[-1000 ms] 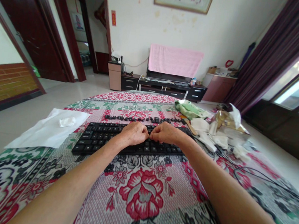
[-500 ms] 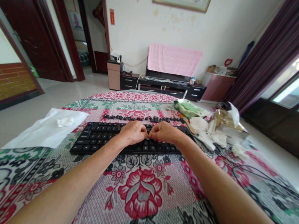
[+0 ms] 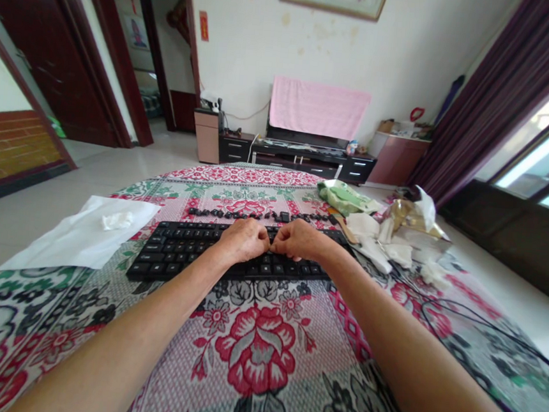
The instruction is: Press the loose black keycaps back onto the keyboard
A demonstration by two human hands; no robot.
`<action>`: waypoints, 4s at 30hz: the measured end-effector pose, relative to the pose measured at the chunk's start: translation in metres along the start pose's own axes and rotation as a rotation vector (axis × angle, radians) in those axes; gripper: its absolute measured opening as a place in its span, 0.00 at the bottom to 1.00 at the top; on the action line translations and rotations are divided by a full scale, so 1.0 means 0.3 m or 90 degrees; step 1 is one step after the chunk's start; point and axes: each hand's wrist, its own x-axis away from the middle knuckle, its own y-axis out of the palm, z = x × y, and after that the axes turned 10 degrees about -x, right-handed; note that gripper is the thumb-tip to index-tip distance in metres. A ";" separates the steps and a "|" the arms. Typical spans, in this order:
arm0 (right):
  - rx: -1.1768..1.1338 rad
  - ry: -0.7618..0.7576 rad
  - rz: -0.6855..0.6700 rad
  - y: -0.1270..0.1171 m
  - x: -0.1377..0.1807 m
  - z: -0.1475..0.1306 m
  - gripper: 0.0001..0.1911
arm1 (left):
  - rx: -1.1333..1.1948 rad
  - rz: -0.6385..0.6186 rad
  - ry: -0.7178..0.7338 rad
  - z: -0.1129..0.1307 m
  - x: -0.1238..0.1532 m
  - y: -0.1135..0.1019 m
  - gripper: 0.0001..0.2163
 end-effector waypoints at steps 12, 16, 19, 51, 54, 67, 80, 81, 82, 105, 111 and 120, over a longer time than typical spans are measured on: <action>-0.014 -0.045 -0.037 -0.014 -0.003 0.019 0.07 | 0.020 -0.003 -0.004 -0.001 -0.003 0.002 0.09; -0.048 -0.019 -0.060 -0.025 0.005 0.014 0.07 | 0.066 -0.010 0.025 -0.014 0.001 0.000 0.10; -0.057 0.002 -0.064 -0.034 0.011 0.008 0.08 | 0.085 -0.028 0.056 -0.021 0.008 -0.012 0.12; -0.196 -0.105 -0.014 -0.009 0.002 -0.016 0.11 | 0.343 0.022 -0.060 -0.051 0.015 -0.039 0.09; -0.200 -0.094 -0.041 -0.020 0.006 -0.014 0.12 | 0.361 -0.009 -0.049 -0.042 0.023 -0.054 0.09; -0.276 -0.006 -0.049 -0.034 0.014 -0.011 0.12 | 0.390 -0.076 -0.019 -0.047 0.026 -0.069 0.10; -0.075 -0.153 0.016 -0.014 0.007 -0.029 0.11 | 0.371 -0.059 -0.091 -0.041 0.022 -0.063 0.09; -0.030 -0.179 0.030 -0.010 0.011 -0.035 0.10 | 0.368 -0.058 -0.095 -0.039 0.022 -0.063 0.08; 0.017 -0.207 0.042 -0.007 0.015 -0.042 0.09 | 0.365 -0.056 -0.097 -0.038 0.021 -0.063 0.08; 0.129 -0.231 -0.084 -0.057 0.030 -0.016 0.11 | 0.210 0.018 -0.069 -0.139 -0.002 -0.038 0.12; 0.113 -0.254 -0.099 -0.059 0.019 0.003 0.11 | 0.209 0.020 -0.065 -0.141 -0.004 -0.032 0.12; 0.104 -0.249 -0.105 -0.055 0.012 0.010 0.11 | 0.206 0.008 -0.065 -0.136 -0.004 -0.037 0.13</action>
